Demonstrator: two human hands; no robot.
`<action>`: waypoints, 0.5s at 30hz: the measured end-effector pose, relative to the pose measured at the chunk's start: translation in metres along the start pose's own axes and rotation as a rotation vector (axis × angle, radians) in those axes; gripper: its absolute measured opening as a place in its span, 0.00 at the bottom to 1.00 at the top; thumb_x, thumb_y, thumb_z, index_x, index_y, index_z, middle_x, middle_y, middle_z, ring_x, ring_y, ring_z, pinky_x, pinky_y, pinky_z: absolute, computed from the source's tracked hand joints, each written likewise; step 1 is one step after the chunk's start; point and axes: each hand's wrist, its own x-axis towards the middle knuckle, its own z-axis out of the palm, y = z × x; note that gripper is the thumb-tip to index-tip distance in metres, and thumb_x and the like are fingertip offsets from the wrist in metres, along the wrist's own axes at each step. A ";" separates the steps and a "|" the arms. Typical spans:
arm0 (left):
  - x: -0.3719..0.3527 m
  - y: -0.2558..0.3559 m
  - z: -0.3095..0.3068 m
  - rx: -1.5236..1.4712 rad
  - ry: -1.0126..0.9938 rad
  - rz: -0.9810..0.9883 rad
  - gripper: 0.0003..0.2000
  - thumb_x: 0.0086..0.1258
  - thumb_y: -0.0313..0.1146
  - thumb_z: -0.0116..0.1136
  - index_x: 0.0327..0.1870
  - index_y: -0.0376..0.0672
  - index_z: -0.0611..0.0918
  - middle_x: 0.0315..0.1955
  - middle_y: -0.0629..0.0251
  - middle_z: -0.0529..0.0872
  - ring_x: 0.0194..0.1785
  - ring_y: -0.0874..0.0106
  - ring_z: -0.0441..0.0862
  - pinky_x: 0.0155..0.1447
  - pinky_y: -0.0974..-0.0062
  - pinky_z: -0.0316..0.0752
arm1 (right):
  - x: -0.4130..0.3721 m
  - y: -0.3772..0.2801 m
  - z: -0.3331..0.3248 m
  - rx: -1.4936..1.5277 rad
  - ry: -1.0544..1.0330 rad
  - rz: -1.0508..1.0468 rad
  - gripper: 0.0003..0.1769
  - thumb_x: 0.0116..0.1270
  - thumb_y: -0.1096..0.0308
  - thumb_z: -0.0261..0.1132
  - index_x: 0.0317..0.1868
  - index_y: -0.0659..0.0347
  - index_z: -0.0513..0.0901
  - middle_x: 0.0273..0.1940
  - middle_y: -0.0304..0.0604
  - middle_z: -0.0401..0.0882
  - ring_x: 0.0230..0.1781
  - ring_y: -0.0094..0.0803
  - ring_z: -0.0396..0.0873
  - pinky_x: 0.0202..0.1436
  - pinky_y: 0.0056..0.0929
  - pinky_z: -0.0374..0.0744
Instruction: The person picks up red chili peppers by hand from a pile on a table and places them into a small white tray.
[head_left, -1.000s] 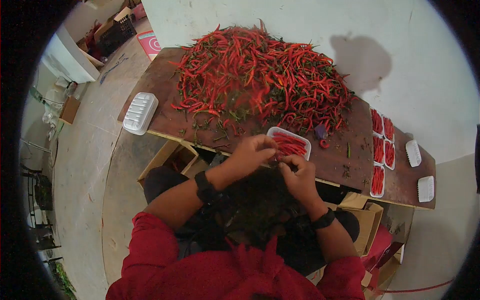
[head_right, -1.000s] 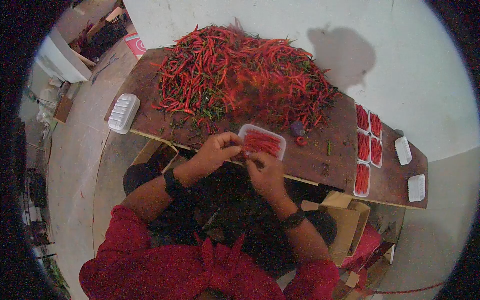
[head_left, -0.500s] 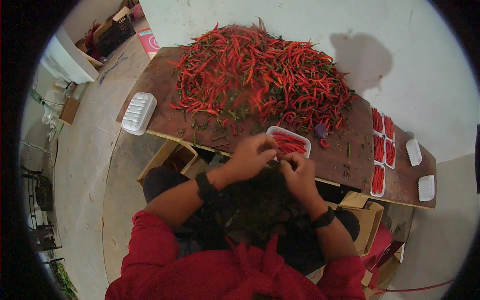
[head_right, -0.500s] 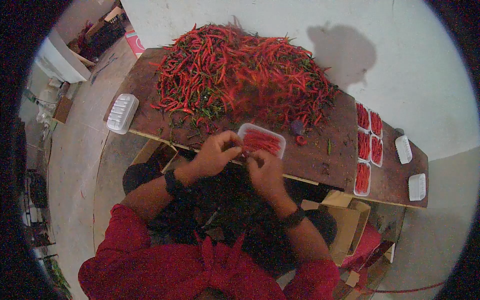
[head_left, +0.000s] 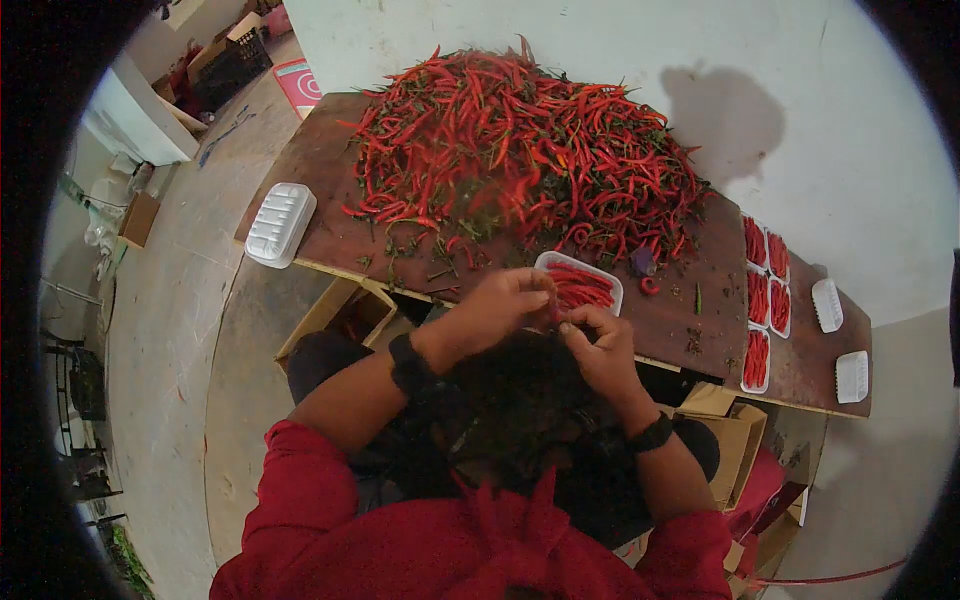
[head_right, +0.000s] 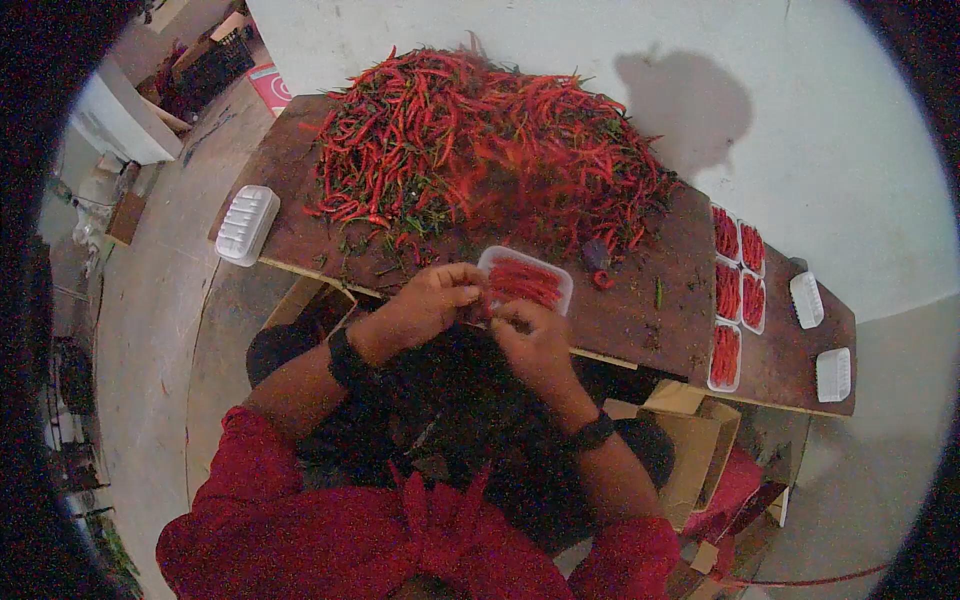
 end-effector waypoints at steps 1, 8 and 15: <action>0.000 -0.002 -0.001 0.000 0.000 0.000 0.10 0.69 0.32 0.51 0.46 0.36 0.76 0.37 0.66 0.81 0.38 0.76 0.78 0.47 0.74 0.74 | 0.000 0.000 0.000 0.037 -0.024 -0.013 0.08 0.56 0.69 0.64 0.34 0.65 0.82 0.30 0.45 0.82 0.32 0.31 0.80 0.39 0.30 0.77; -0.005 0.013 0.002 -0.224 0.030 -0.068 0.14 0.70 0.34 0.50 0.52 0.37 0.73 0.37 0.65 0.80 0.37 0.72 0.79 0.46 0.74 0.76 | -0.006 -0.012 0.000 -0.093 -0.586 -0.308 0.06 0.55 0.68 0.63 0.31 0.62 0.82 0.32 0.47 0.82 0.33 0.43 0.81 0.39 0.36 0.78; -0.002 0.007 0.002 0.291 0.016 0.025 0.12 0.68 0.28 0.50 0.50 0.36 0.74 0.35 0.63 0.80 0.34 0.71 0.81 0.41 0.75 0.78 | -0.015 0.009 0.008 -0.322 -0.585 -0.409 0.07 0.54 0.70 0.60 0.32 0.62 0.82 0.32 0.49 0.81 0.34 0.48 0.79 0.39 0.37 0.77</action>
